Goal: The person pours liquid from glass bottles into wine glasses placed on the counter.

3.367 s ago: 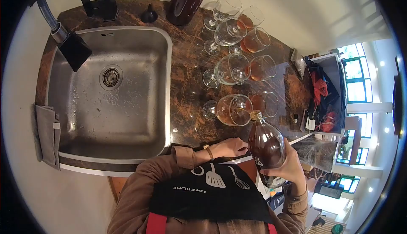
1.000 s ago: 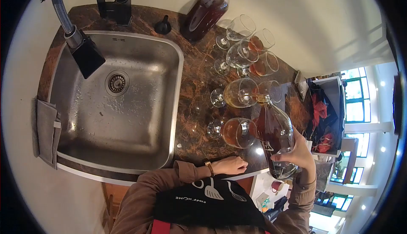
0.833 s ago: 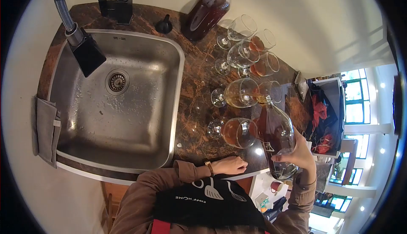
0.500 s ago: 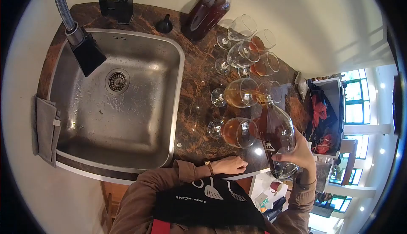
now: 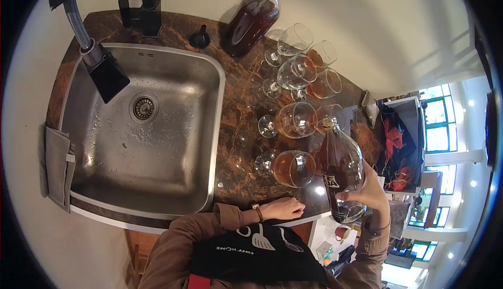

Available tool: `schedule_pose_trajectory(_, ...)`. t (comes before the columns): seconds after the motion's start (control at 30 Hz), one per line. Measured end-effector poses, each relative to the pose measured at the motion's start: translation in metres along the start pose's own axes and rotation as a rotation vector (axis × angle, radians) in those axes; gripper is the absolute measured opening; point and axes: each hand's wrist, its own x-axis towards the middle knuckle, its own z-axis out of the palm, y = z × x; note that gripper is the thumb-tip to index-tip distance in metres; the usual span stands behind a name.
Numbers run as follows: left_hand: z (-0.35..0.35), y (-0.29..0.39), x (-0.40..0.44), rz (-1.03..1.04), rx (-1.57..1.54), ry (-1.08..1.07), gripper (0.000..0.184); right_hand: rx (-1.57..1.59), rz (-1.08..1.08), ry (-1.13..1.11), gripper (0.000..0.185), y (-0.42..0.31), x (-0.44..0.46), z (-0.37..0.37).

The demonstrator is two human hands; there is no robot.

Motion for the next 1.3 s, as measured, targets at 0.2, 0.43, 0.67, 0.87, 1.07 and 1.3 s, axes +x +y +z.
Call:
schedule_pose_trajectory(0.2, 0.000, 0.000, 0.000, -0.025, 0.010, -0.023, 0.026, -0.044, -0.017, -0.002, 0.092, 0.005, 0.000, -0.002)
schedule_pose_trajectory(0.43, 0.001, -0.003, 0.000, -0.011, 0.011, -0.019, 0.025, -0.092, -0.054, 0.004, 0.087, -0.004, 0.001, -0.003)
schedule_pose_trajectory(0.67, 0.000, -0.001, 0.000, 0.017, 0.017, 0.005, 0.026, -0.135, -0.031, 0.005, 0.088, -0.002, 0.002, -0.003)
schedule_pose_trajectory(0.87, -0.002, 0.001, 0.000, 0.001, 0.017, -0.028, 0.026, -0.118, -0.031, 0.006, 0.091, 0.000, 0.003, -0.003)
schedule_pose_trajectory(1.07, -0.001, 0.001, 0.000, -0.015, 0.010, -0.027, 0.024, -0.024, 0.002, 0.025, 0.091, 0.001, 0.003, 0.000)
schedule_pose_trajectory(1.3, 0.002, -0.005, 0.001, -0.013, 0.022, -0.045, 0.024, -0.018, 0.008, 0.012, 0.088, 0.000, 0.003, 0.000)
